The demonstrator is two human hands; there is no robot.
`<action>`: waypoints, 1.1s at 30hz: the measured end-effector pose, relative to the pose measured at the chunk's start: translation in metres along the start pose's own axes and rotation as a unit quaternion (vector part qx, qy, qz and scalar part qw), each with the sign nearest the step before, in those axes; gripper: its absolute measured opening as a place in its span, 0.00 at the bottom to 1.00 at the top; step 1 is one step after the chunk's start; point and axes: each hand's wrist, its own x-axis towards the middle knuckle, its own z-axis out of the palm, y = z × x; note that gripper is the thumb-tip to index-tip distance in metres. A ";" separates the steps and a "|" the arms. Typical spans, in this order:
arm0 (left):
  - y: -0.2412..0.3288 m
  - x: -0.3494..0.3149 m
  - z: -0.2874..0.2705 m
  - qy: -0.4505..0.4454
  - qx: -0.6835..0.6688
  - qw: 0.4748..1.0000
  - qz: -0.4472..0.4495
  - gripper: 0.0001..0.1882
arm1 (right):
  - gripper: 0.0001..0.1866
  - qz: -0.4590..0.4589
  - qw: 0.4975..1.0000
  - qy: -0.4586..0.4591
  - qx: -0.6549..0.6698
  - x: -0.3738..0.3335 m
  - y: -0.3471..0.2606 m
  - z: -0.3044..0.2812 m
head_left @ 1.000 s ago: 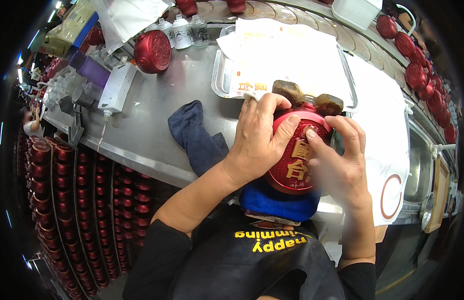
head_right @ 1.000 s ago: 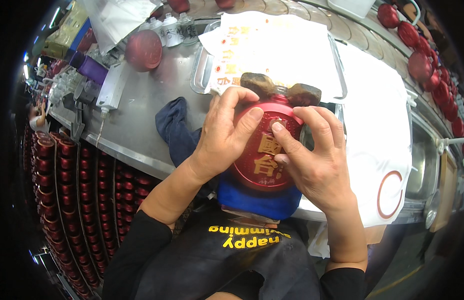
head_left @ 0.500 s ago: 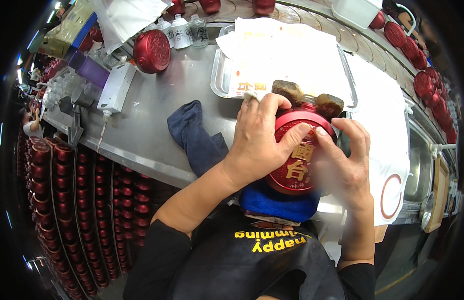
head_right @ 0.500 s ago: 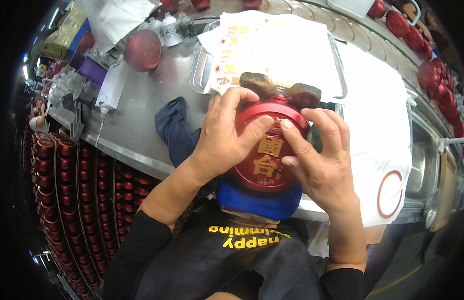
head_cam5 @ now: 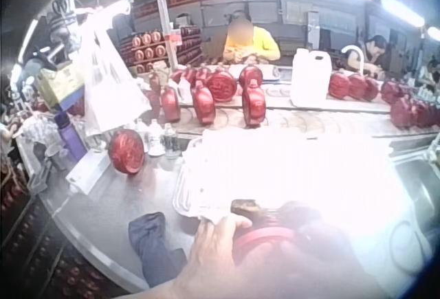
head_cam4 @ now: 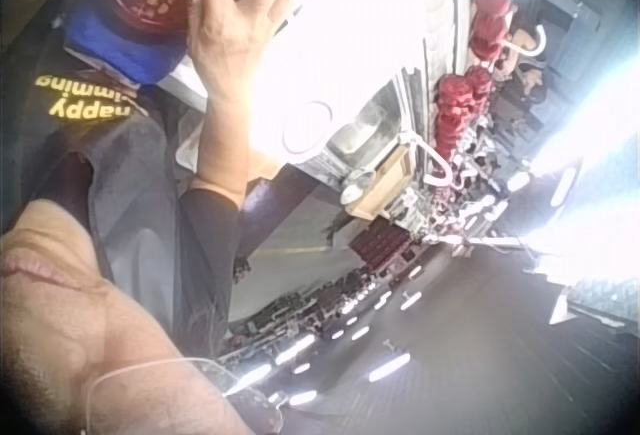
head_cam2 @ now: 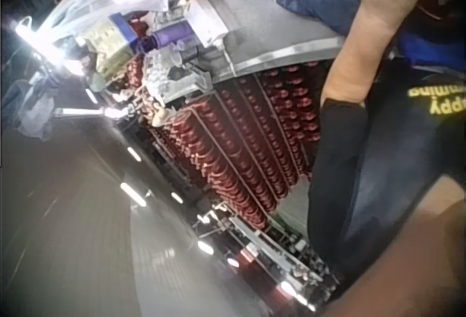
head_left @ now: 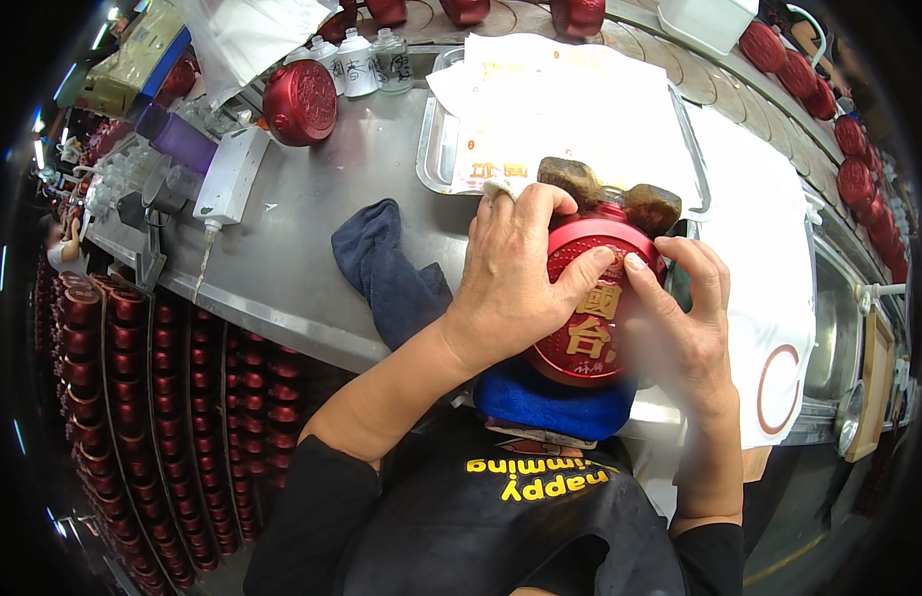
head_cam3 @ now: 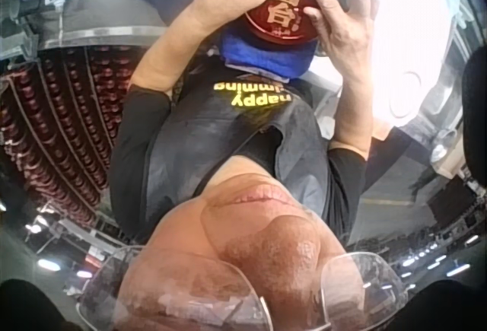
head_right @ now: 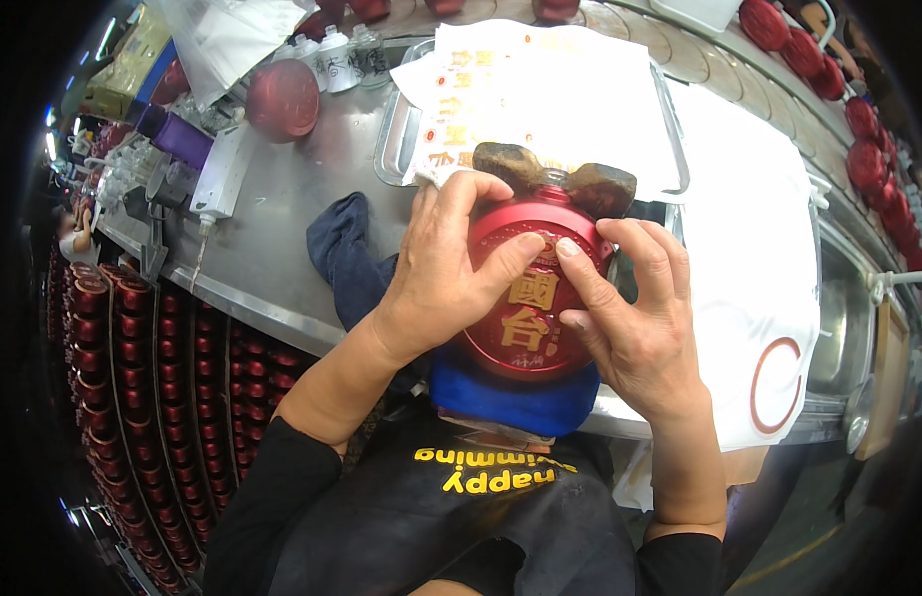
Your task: The person applies gold stickers to the top of a red spherical object, smoothing each sticker with a cloth and a green card. The person repeats this process on multiple identical red objects at a workstation.
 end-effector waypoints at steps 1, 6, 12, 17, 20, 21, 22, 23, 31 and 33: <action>0.000 0.000 0.001 0.002 0.003 1.000 0.000 0.24 | 0.29 -0.001 1.000 0.000 0.001 0.000 0.000 0.000; 0.001 0.000 0.002 0.000 0.013 1.000 -0.007 0.24 | 0.30 -0.001 1.000 -0.007 0.000 0.000 -0.002 0.000; 0.000 0.001 0.002 0.018 0.008 1.000 0.008 0.24 | 0.29 -0.001 1.000 -0.010 -0.001 0.002 -0.003 0.000; 0.000 0.001 0.001 -0.002 0.039 0.999 -0.004 0.23 | 0.29 0.002 1.000 -0.008 -0.011 0.001 -0.002 0.001; -0.001 0.001 0.000 0.003 0.025 1.000 0.000 0.23 | 0.29 0.007 1.000 -0.011 -0.006 -0.002 -0.004 -0.001; -0.002 0.001 0.000 0.007 0.015 1.000 0.003 0.23 | 0.29 0.002 1.000 -0.012 -0.006 -0.003 -0.005 -0.002; -0.003 0.001 0.001 0.015 0.014 1.000 0.009 0.23 | 0.29 -0.006 1.000 -0.007 -0.003 -0.004 -0.006 -0.003; -0.004 0.001 0.003 0.022 0.012 1.000 0.013 0.22 | 0.29 0.001 1.000 -0.016 -0.008 -0.006 -0.007 -0.003; -0.014 -0.024 0.001 0.026 -0.052 0.998 0.012 0.30 | 0.25 0.007 0.999 -0.043 -0.019 -0.028 -0.019 -0.014; -0.015 -0.034 -0.001 0.016 -0.046 0.999 0.017 0.36 | 0.24 0.027 0.998 -0.046 -0.018 -0.035 -0.022 -0.014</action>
